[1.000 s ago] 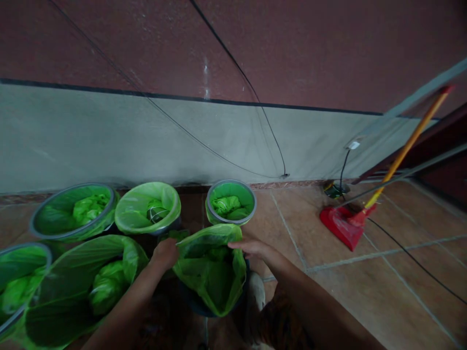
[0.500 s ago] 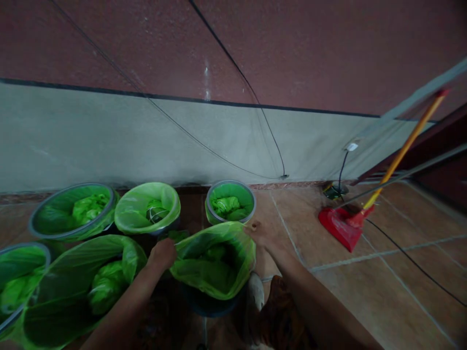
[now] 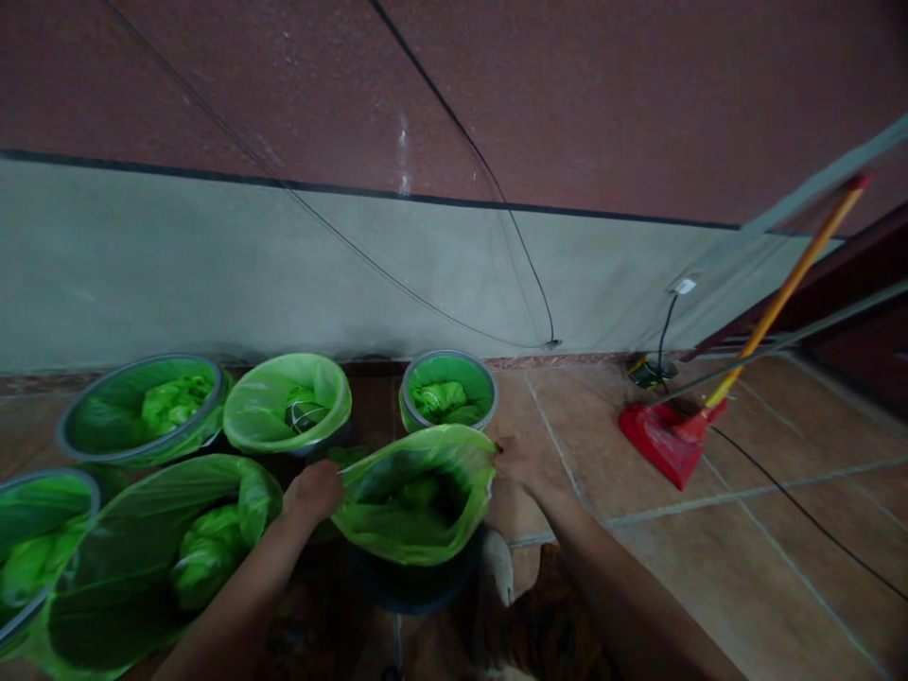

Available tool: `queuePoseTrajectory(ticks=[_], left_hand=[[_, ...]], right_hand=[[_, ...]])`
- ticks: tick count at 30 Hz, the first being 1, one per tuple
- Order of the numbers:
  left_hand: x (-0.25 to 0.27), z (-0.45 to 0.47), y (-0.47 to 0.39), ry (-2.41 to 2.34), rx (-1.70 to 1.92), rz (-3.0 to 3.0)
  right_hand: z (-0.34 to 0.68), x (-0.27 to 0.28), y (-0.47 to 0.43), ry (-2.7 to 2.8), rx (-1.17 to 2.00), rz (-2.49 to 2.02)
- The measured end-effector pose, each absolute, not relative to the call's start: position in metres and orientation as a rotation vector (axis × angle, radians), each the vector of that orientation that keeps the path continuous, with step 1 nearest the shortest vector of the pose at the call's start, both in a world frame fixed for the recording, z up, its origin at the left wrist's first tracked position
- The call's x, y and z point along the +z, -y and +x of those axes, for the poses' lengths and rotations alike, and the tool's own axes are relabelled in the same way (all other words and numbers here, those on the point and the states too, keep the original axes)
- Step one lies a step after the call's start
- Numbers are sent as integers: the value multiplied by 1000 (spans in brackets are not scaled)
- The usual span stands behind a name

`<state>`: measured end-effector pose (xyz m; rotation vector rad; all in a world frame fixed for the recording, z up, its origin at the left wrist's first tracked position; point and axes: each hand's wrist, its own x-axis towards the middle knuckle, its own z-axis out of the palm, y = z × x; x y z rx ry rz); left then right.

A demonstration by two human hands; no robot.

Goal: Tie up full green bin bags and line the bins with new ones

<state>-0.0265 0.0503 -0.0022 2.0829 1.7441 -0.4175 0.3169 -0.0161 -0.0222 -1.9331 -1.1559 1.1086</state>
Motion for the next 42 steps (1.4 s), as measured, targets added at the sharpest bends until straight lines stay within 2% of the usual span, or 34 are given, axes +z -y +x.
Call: queuePoseTrajectory(ticks=[2, 4, 11, 17, 20, 23, 25, 28, 30, 36, 42], left_hand=[[-2, -27, -50, -1748, -431, 2076], [-1, -27, -50, -1749, -447, 2071], [-4, -26, -51, -1755, -486, 2045], [-3, -25, -49, -1756, -472, 2043], [10, -27, -53, -1792, -435, 2052], [35, -32, -60, -1883, -254, 2028], [53, -34, -63, -1888, 53, 1909], [73, -30, -59, -1642, 631, 1584], [79, -19, -52, -1432, 837, 1449], [82, 27, -32, -1124, 748, 1448], [74, 50, -33, -1052, 786, 1551]], right_hand=[[321, -17, 11, 1044, 899, -2021], [321, -12, 12, 987, 839, -2107], [307, -6, 42, 1129, 1503, -2059], [297, 7, 40, 1292, 1574, -2238], [302, 20, 36, 1292, 1540, -2162], [317, 37, 32, 1233, 1388, -1953], [323, 49, 28, 1210, 1178, -1798], [317, 67, 22, 1133, 938, -1556], [301, 75, 18, 1014, 1001, -1388], [231, 75, 15, 848, 1446, -1190], [189, 71, 16, 1137, 1560, -1236]])
